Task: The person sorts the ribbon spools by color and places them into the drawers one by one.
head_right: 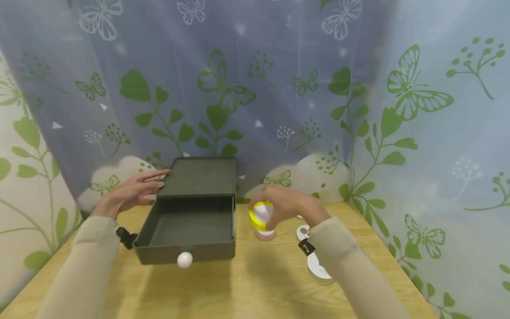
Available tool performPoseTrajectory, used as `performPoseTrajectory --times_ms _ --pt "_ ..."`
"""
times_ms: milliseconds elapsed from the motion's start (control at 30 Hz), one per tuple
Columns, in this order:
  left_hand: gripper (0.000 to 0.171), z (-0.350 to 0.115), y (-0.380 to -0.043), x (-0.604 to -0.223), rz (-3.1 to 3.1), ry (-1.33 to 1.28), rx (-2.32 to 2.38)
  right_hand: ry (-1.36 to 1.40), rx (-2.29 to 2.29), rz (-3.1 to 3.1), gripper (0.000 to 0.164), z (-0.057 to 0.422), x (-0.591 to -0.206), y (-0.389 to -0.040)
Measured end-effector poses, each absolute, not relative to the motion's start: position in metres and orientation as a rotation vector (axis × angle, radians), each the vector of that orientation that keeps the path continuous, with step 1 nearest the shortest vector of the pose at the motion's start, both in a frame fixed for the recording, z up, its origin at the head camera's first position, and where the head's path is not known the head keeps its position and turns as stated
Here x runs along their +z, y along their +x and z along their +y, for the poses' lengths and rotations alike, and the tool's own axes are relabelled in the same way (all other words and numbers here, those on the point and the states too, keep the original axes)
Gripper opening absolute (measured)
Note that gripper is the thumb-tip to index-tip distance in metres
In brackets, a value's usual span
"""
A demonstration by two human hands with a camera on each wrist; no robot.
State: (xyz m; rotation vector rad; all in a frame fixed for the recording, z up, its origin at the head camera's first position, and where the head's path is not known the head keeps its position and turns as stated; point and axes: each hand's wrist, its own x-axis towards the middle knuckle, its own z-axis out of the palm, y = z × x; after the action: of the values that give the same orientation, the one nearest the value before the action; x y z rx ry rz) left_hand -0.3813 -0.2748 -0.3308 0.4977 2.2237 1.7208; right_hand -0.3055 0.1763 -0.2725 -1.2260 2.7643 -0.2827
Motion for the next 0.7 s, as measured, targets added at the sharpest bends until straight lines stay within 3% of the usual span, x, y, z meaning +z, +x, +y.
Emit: performPoseTrajectory --times_ms 367,700 --pt "0.068 -0.275 -0.382 -0.332 2.248 0.513 1.694 -1.296 -0.252 2.75 0.056 0.165 -0.252 -0.304" --pt "0.068 -0.275 -0.381 -0.331 2.253 0.512 1.687 -1.283 -0.201 2.744 0.065 0.15 -0.237 -0.304"
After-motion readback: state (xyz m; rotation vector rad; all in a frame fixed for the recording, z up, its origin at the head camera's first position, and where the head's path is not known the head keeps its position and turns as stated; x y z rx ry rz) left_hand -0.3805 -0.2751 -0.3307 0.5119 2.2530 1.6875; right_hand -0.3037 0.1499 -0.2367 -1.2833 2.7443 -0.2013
